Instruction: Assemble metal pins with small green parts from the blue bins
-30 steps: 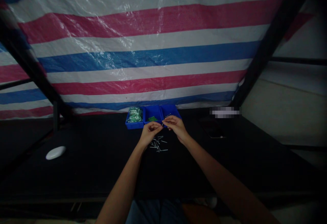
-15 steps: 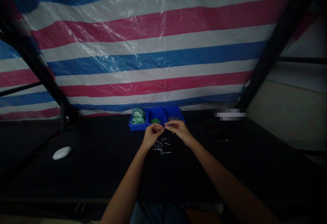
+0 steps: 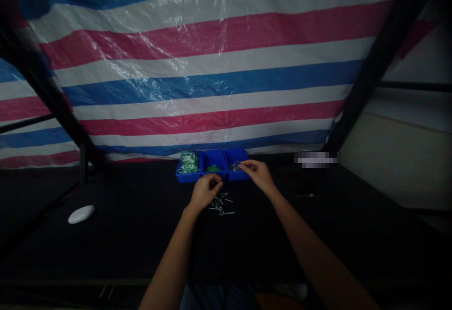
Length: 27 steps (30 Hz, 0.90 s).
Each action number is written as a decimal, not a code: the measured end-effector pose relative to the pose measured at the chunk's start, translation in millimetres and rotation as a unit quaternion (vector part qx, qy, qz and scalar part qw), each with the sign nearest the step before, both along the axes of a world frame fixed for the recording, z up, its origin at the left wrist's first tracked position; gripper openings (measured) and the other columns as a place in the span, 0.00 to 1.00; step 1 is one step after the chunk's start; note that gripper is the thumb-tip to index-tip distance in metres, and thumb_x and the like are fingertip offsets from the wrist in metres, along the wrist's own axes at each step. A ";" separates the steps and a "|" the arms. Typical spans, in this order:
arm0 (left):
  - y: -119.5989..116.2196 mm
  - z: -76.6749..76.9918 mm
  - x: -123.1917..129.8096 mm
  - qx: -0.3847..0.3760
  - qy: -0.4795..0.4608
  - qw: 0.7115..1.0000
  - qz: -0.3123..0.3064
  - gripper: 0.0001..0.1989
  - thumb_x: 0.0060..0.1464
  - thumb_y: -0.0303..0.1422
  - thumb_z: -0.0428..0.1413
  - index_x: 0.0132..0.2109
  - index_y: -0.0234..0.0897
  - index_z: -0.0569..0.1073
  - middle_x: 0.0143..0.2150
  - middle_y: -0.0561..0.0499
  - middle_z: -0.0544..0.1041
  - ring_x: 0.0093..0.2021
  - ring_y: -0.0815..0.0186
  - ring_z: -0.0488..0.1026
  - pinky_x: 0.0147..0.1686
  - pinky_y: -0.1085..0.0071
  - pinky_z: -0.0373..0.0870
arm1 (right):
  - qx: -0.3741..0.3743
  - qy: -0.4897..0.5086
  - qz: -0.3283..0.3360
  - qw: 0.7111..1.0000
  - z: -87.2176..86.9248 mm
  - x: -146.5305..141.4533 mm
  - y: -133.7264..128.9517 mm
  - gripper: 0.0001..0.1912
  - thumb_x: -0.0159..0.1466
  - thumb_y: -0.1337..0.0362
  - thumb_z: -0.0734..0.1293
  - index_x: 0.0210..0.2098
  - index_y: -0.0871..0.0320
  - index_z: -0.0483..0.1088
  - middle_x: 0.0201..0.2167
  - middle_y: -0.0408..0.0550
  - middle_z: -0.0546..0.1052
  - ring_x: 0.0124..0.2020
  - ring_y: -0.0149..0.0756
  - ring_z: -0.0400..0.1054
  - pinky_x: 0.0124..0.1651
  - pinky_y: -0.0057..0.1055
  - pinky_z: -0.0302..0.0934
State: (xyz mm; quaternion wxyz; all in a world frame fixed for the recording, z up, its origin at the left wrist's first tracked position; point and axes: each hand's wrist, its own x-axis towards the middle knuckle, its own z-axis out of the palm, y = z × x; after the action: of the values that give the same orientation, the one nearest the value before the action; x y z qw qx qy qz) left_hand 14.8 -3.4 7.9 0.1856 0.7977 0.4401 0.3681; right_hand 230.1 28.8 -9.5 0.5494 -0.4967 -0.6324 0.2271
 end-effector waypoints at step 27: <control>13.5 -11.0 -2.5 -0.034 -0.124 0.991 0.042 0.13 0.50 0.39 0.50 0.36 0.34 0.72 0.31 0.49 0.74 0.30 0.68 0.69 0.29 0.74 0.64 | -0.179 -0.314 0.378 0.852 14.8 -24.3 -44.5 0.10 0.47 0.60 0.69 0.27 0.59 0.73 0.24 0.43 0.74 0.24 0.27 0.64 0.25 0.22 0.52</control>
State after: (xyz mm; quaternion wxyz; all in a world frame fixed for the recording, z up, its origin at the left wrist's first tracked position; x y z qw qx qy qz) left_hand 12.3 10.1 -3.1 0.2505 0.7202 0.4589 0.4560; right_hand 205.8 -15.7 5.3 0.0951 -0.3538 -0.8586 0.3586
